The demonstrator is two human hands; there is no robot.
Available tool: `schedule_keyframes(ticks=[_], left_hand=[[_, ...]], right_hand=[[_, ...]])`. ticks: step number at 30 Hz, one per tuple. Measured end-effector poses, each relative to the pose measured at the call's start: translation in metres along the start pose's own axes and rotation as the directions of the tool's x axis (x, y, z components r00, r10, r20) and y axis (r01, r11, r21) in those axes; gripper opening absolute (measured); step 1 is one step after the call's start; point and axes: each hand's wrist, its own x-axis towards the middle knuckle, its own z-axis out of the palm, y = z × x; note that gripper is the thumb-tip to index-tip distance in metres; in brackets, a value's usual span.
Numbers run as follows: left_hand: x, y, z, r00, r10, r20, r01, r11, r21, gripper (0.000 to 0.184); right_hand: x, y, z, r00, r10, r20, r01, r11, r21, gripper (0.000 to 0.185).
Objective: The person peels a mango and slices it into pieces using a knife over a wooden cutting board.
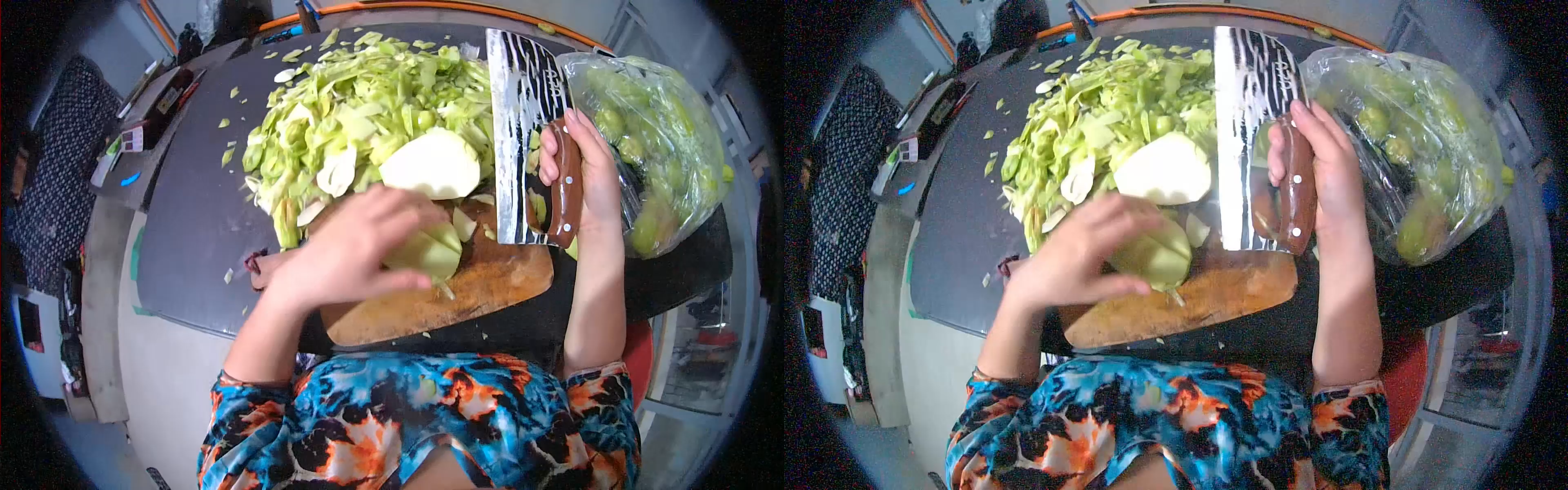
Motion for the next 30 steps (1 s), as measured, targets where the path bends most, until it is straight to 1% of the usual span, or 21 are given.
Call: schedule_keyframes(ticks=[1, 3, 6, 9, 12, 15, 16, 19, 20, 23, 24, 27, 28, 30], left_hand=[[0.002, 0.001, 0.011, 0.995, -0.017, 0.095, 0.017, 1.0, -0.004, 0.072], [0.004, 0.01, 0.026, 0.996, -0.017, 0.086, 0.007, 0.992, 0.123, 0.074], [0.003, 0.008, 0.027, 0.989, -0.07, 0.134, 0.051, 0.989, 0.137, 0.076], [-0.001, 0.012, 0.018, 0.978, -0.154, 0.144, 0.139, 0.984, 0.11, 0.074], [0.001, 0.017, 0.008, 0.943, -0.28, 0.182, 0.26, 0.957, 0.128, 0.069], [-0.001, 0.01, 0.013, 0.938, -0.336, 0.085, 0.337, 0.941, 0.009, 0.065], [0.001, 0.008, 0.014, 0.955, -0.296, -0.031, 0.296, 0.955, 0.016, 0.068], [0.004, 0.003, 0.009, 0.937, -0.323, -0.136, 0.326, 0.945, 0.003, 0.07], [0.004, 0.0, 0.01, 0.944, -0.246, -0.22, 0.248, 0.969, -0.019, 0.064], [0.002, -0.007, 0.007, 0.94, -0.084, -0.329, 0.123, 0.987, 0.101, 0.058], [0.001, -0.011, 0.007, 0.942, -0.105, -0.317, 0.139, 0.986, 0.087, 0.048], [0.0, -0.024, 0.0, 0.984, -0.093, -0.153, 0.112, 0.986, 0.12, 0.045], [-0.003, -0.026, -0.003, 0.989, -0.133, -0.07, 0.139, 0.986, 0.095, 0.051], [-0.005, -0.029, -0.009, 0.985, -0.132, -0.109, 0.138, 0.989, 0.048, 0.057]], right_hand=[[0.0, 0.0, -0.005, 0.999, -0.001, -0.045, 0.001, 1.0, -0.003, 0.016], [0.005, 0.004, -0.016, 0.998, 0.001, -0.067, 0.001, 1.0, 0.029, 0.017], [0.006, 0.004, -0.021, 0.997, 0.014, -0.074, -0.009, 0.997, 0.072, 0.018], [0.005, 0.002, -0.021, 0.995, 0.02, -0.095, -0.014, 0.998, 0.065, 0.018], [0.003, 0.003, -0.019, 0.997, 0.01, -0.078, -0.006, 0.999, 0.052, 0.019], [0.002, 0.002, -0.016, 0.997, 0.012, -0.076, -0.01, 1.0, 0.025, 0.019], [0.001, 0.002, -0.015, 0.996, 0.018, -0.082, -0.017, 1.0, 0.019, 0.019], [-0.001, -0.001, -0.011, 0.996, 0.001, -0.094, 0.003, 0.999, 0.045, 0.019], [-0.002, 0.0, -0.012, 0.995, -0.012, -0.095, 0.016, 0.999, 0.041, 0.019], [-0.001, 0.003, -0.015, 0.995, -0.023, -0.096, 0.027, 0.999, 0.034, 0.019], [-0.001, 0.004, -0.014, 0.996, -0.014, -0.09, 0.019, 0.999, 0.048, 0.019], [0.001, 0.01, -0.012, 1.0, 0.012, -0.022, -0.01, 0.997, 0.079, 0.019], [0.001, 0.009, -0.01, 1.0, 0.012, 0.004, -0.012, 0.997, 0.08, 0.02], [-0.001, 0.012, -0.008, 0.999, 0.007, 0.05, -0.011, 0.997, 0.082, 0.021]])
